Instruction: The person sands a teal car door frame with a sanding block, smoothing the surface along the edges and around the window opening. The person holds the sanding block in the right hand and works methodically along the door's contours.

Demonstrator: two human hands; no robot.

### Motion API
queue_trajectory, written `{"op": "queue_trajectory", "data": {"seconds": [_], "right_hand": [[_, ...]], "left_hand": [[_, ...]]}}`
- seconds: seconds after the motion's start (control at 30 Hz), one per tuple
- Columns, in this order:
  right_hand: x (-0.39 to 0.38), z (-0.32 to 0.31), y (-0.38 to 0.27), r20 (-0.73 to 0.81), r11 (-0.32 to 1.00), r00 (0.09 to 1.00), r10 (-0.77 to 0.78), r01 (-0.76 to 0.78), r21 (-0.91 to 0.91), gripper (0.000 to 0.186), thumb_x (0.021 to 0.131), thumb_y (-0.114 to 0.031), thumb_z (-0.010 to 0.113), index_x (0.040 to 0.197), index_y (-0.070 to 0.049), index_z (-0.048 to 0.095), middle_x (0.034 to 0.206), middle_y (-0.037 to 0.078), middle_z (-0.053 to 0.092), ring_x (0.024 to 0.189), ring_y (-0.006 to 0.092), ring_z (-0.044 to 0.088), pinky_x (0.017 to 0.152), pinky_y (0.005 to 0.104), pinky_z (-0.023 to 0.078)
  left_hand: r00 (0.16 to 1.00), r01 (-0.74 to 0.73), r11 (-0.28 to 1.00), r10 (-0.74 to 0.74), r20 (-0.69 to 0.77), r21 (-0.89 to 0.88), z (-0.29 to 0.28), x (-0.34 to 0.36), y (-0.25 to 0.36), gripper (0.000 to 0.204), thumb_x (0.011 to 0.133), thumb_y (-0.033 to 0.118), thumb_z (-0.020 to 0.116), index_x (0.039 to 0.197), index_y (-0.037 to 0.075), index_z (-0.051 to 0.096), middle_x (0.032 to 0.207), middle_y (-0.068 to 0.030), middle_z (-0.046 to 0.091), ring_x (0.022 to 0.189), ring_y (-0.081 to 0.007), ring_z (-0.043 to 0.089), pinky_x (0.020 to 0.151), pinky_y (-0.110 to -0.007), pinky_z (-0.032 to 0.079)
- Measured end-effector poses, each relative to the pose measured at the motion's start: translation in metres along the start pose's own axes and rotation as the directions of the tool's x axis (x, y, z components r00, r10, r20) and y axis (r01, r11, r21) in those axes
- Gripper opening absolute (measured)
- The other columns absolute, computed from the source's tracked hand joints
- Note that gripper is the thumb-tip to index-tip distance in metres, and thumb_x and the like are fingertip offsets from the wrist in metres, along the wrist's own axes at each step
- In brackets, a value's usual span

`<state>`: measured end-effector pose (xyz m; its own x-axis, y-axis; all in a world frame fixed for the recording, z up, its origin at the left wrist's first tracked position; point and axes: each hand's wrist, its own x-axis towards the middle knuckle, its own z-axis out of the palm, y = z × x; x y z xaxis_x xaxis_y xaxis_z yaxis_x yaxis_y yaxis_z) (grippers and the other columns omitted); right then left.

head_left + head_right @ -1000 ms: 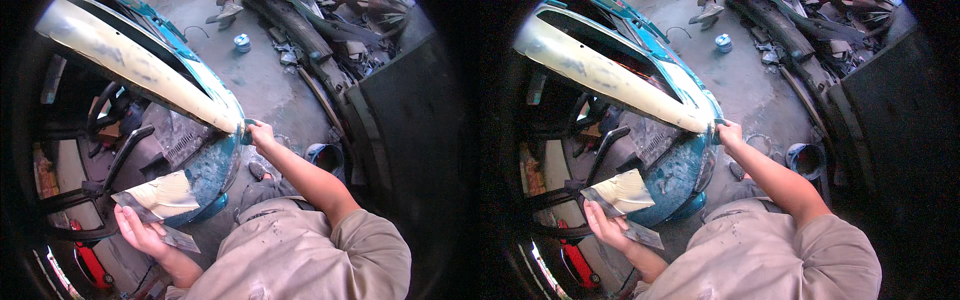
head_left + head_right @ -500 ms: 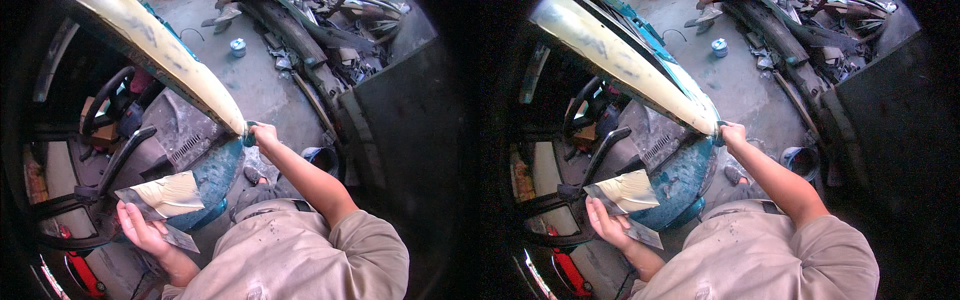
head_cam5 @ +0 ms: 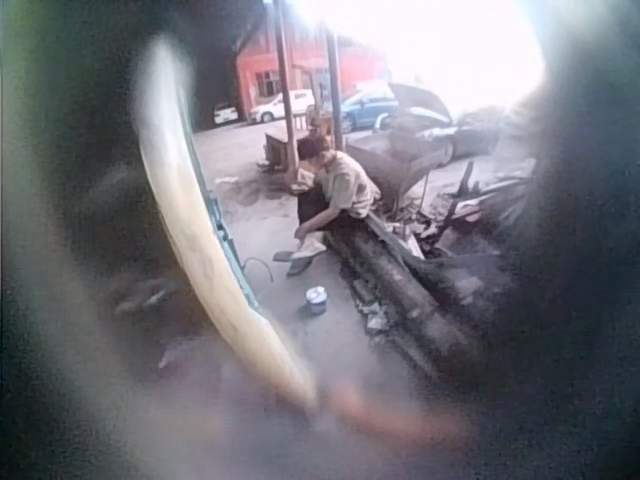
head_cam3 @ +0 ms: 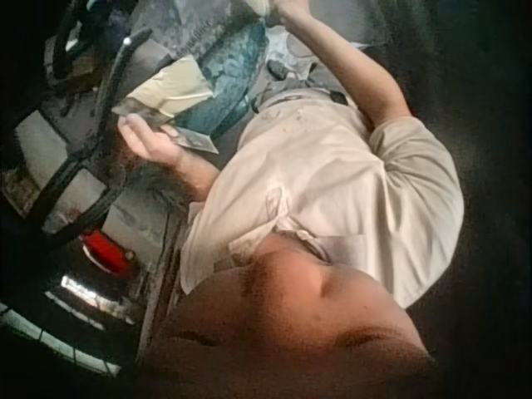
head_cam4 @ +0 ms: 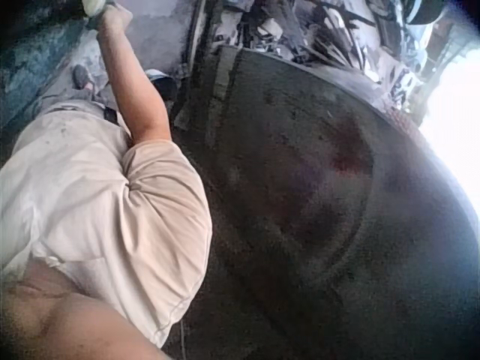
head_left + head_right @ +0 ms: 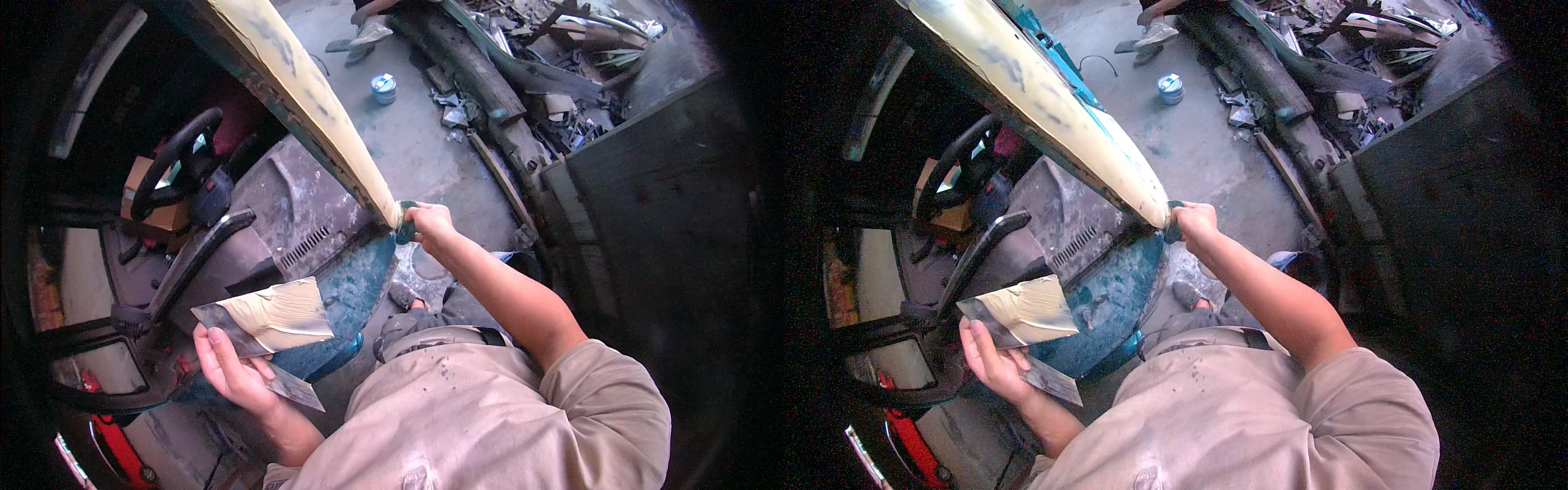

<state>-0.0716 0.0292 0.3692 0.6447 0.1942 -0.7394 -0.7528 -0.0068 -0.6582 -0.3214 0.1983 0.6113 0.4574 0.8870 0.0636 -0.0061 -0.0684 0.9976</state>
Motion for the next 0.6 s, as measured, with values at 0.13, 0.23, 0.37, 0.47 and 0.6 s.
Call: {"op": "queue_trajectory", "data": {"seconds": [0.13,0.23,0.37,0.47,0.6], "right_hand": [[-0.004,0.000,-0.003,0.022,0.999,1.000,0.000,0.000,0.038,0.024,0.082,0.004,0.062,0.101,0.000,0.075,0.091,0.009,0.069,0.075,0.0234,0.068,0.069,0.0454,0.060],[-0.010,0.002,-0.009,0.020,0.999,1.000,0.003,-0.004,0.038,0.024,0.082,0.004,0.062,0.102,-0.001,0.075,0.091,0.009,0.070,0.074,0.0230,0.068,0.069,0.0446,0.060],[-0.018,0.004,-0.015,0.005,1.000,1.000,0.003,-0.003,0.027,0.025,0.082,0.004,0.061,0.103,-0.001,0.075,0.092,0.010,0.071,0.074,0.0228,0.069,0.068,0.0436,0.061],[-0.028,0.007,-0.023,0.002,1.000,1.000,-0.015,0.015,0.018,0.025,0.082,0.004,0.061,0.103,0.000,0.074,0.092,0.009,0.070,0.075,0.0228,0.069,0.069,0.0438,0.062],[-0.047,0.011,-0.035,-0.004,0.999,1.000,-0.028,0.028,0.025,0.018,0.081,0.005,0.060,0.093,-0.001,0.073,0.086,0.006,0.069,0.070,0.0200,0.067,0.062,0.0410,0.060]], "left_hand": [[1.000,-0.002,1.000,0.002,0.013,-0.020,0.003,0.001,0.003,0.027,0.110,0.029,0.048,0.116,0.004,0.054,0.082,-0.0055,0.063,0.042,-0.0033,0.040,0.034,-0.018,0.026],[1.000,0.003,1.000,-0.003,-0.001,-0.030,0.003,0.001,0.004,0.027,0.110,0.029,0.048,0.115,0.004,0.054,0.081,-0.0054,0.062,0.042,-0.0033,0.040,0.034,-0.018,0.026],[1.000,0.007,0.998,-0.005,0.022,-0.066,-0.002,0.003,-0.001,0.027,0.110,0.030,0.048,0.115,0.004,0.054,0.081,-0.0051,0.062,0.043,-0.0033,0.040,0.034,-0.018,0.026],[0.999,0.022,0.998,-0.024,-0.029,-0.060,-0.006,0.005,-0.007,0.027,0.110,0.030,0.048,0.114,0.004,0.054,0.080,-0.0051,0.062,0.042,-0.0034,0.041,0.034,-0.018,0.025],[0.999,0.028,0.997,-0.029,-0.017,-0.070,-0.010,0.007,-0.007,0.027,0.110,0.031,0.048,0.113,0.004,0.054,0.080,-0.0048,0.061,0.042,-0.0034,0.041,0.034,-0.018,0.025]]}}
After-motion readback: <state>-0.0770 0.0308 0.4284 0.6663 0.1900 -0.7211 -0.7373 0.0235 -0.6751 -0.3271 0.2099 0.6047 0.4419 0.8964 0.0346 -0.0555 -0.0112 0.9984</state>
